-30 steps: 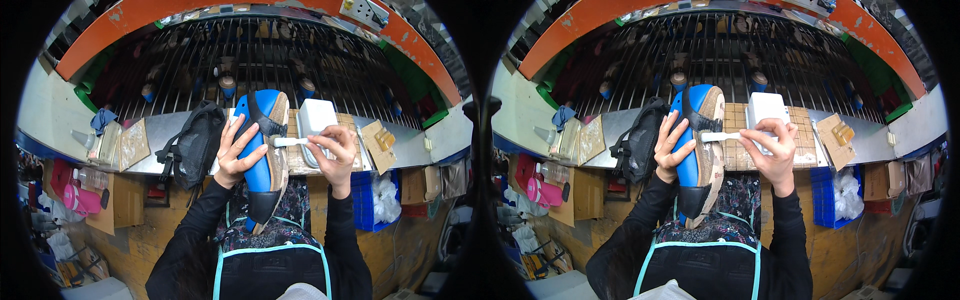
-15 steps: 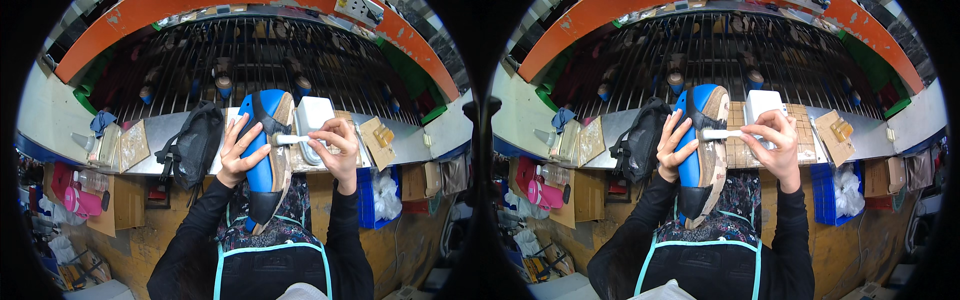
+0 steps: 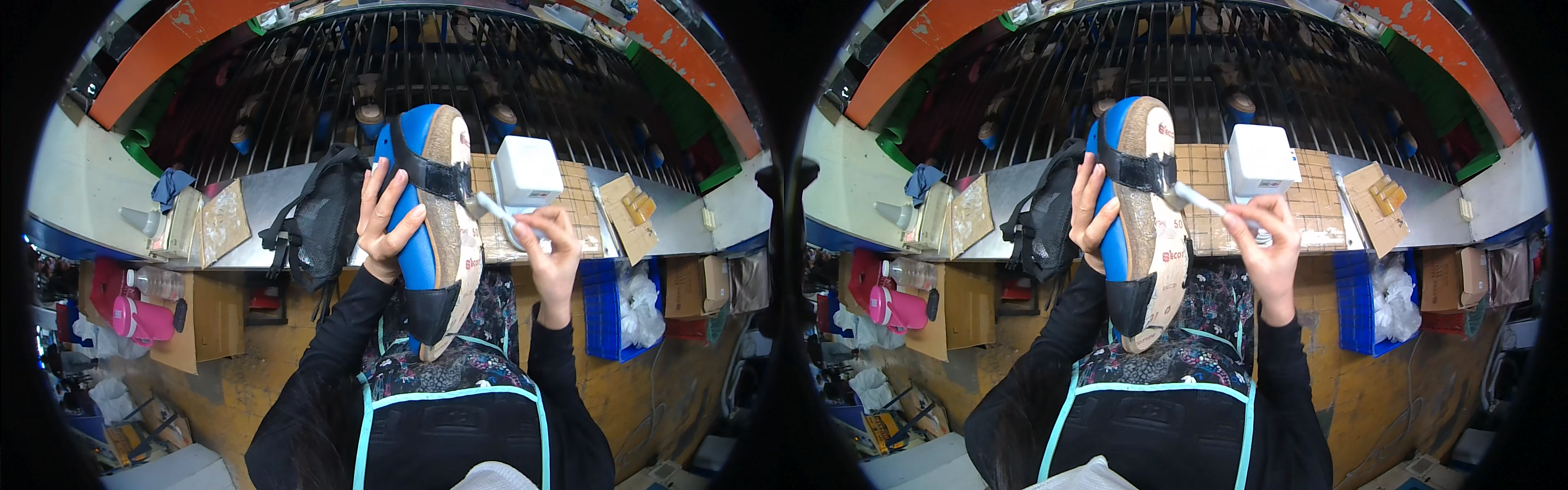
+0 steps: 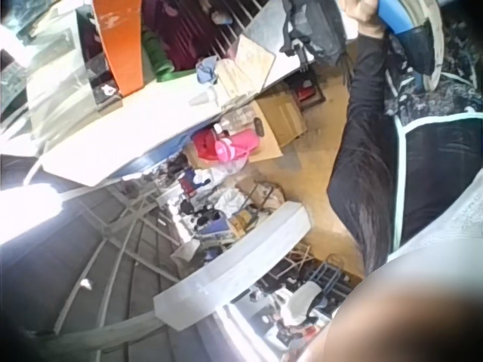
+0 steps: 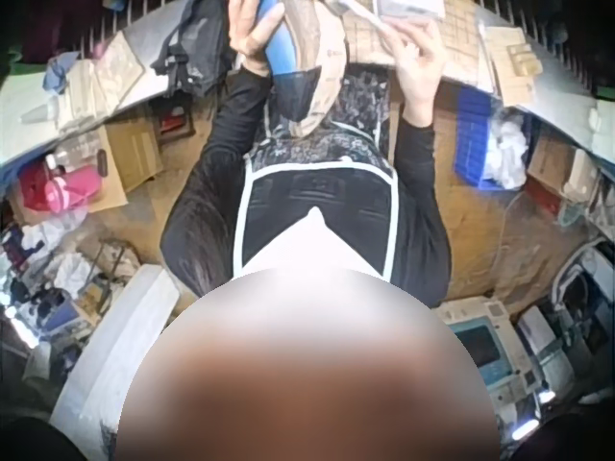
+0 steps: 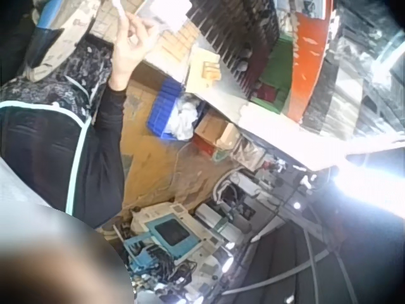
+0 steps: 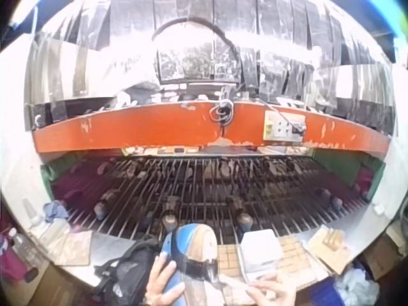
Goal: The person repeatedly applies glue to the soles of blue sandals using a small brush. They dip the brush into a white container, apply the glue to the sole, and place the sandal on a drying rack. This cycle is repeated for multiple sandals throughout the clip.
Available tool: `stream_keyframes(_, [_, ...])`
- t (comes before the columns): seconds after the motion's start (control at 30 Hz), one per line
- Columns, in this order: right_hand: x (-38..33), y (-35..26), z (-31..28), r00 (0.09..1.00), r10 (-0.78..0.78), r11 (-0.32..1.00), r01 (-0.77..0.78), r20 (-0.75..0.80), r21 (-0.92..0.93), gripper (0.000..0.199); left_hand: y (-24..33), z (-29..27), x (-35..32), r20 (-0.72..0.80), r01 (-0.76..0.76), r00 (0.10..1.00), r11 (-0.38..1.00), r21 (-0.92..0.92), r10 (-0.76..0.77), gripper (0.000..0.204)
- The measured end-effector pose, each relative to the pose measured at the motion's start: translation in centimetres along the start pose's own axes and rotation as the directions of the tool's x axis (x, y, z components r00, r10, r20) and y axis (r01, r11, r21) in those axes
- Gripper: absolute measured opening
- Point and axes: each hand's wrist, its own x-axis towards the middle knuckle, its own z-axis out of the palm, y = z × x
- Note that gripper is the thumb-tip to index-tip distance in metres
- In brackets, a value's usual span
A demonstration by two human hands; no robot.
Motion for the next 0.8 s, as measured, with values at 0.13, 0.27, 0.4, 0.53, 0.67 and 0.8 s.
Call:
stream_keyframes(0.13, [-4.0,-0.3,1.4,0.963,0.246,0.918,-0.267,0.105,0.292,0.013,-0.9,-0.5,-0.5,-0.005,-0.031,0.999,0.992,0.121,0.031,0.035])
stream_keyframes(0.27, [-5.3,-0.9,1.4,0.957,0.261,0.911,-0.288,0.127,0.295,0.014,-1.5,-0.8,-1.0,0.018,-0.046,0.999,0.986,0.161,0.044,0.037])
stream_keyframes(0.4, [-4.5,-1.1,2.4,0.979,0.192,0.957,-0.203,0.071,0.206,0.016,-1.5,-1.1,-1.6,0.057,-0.030,0.998,0.987,0.161,0.021,0.039])
stream_keyframes(0.53, [-3.3,-1.2,3.1,0.994,0.104,0.990,-0.106,0.022,0.089,0.016,-1.4,-1.6,-2.0,0.101,-0.049,0.994,0.985,0.167,0.033,0.041])
stream_keyframes(0.67, [-2.4,-1.7,3.6,0.998,0.058,0.997,-0.058,-0.013,-0.047,0.016,-1.3,-2.1,-2.0,0.152,-0.074,0.987,0.978,0.194,0.044,0.043])
stream_keyframes(0.8, [-2.0,-2.0,3.8,0.998,-0.049,0.971,0.036,-0.046,-0.236,0.018,-1.2,-2.4,-2.0,0.183,-0.092,0.982,0.974,0.206,0.054,0.045])
